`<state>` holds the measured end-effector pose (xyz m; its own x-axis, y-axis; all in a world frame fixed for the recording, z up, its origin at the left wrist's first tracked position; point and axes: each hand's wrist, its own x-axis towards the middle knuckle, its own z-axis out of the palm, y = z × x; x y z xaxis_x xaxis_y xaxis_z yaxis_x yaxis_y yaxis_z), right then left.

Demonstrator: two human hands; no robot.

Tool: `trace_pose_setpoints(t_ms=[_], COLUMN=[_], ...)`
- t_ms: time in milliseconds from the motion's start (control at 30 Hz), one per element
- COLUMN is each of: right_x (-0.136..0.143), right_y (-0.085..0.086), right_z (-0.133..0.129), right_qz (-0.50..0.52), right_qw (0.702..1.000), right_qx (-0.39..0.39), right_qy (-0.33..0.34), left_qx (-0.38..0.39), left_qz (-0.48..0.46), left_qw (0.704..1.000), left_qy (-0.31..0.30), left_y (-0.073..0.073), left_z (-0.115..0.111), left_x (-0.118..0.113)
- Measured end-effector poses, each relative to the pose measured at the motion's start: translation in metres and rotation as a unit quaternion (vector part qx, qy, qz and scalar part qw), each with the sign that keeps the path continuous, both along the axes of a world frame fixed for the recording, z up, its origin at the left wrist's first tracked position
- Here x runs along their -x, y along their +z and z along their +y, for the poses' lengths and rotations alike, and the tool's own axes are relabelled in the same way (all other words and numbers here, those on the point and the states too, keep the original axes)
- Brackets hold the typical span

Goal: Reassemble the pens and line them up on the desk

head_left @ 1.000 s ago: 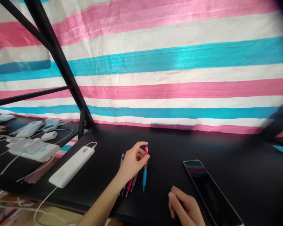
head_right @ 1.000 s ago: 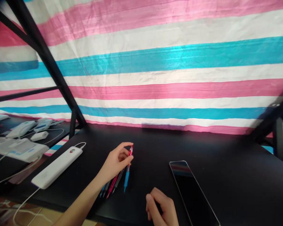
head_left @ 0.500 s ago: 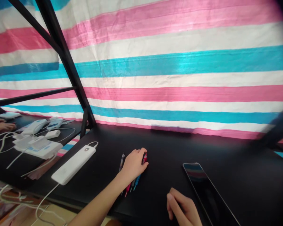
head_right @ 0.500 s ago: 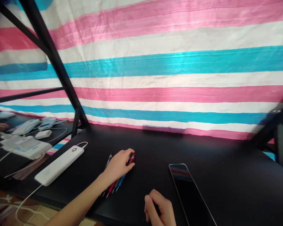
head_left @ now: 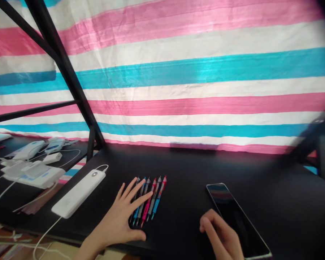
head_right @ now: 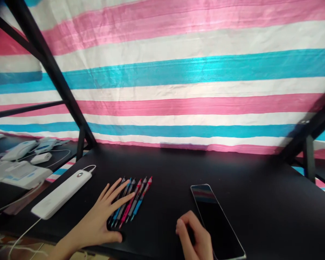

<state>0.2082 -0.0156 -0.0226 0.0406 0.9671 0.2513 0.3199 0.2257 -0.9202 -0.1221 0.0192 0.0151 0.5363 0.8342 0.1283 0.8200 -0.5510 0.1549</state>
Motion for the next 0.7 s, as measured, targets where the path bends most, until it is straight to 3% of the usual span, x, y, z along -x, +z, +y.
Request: trace_pose_setpoints(t_ms=[100, 167, 300, 400, 500, 700], right_x=[-0.037, -0.060, -0.081, -0.074, -0.063, -0.057], right_y=[0.002, 0.004, 0.003, 0.003, 0.007, 0.017], right_z=[0.003, 0.004, 0.004, 0.006, 0.011, 0.017], right_qz=[-0.113, -0.210, -0.388, -0.473, -0.495, -0.503], right_qw=[0.986, 0.954, 0.879, 0.830, 0.825, 0.814], right_qx=[-0.052, -0.081, 0.001, 0.071, 0.093, 0.121], right_qy=[-0.112, -0.196, -0.277, -0.287, -0.256, -0.265], left_qx=[0.006, 0.006, -0.015, -0.046, -0.081, -0.106], left_qz=[0.007, 0.001, -0.007, -0.009, -0.010, -0.014], left_qw=[1.000, 0.999, 0.998, 0.997, 0.995, 0.993], left_qy=[-0.016, -0.036, -0.057, -0.062, -0.054, -0.059], left_y=[0.000, 0.001, -0.006, -0.015, -0.021, -0.022], left_z=[0.009, 0.013, 0.013, 0.007, 0.002, 0.001], left_x=[-0.011, -0.027, -0.058, -0.076, -0.091, -0.102])
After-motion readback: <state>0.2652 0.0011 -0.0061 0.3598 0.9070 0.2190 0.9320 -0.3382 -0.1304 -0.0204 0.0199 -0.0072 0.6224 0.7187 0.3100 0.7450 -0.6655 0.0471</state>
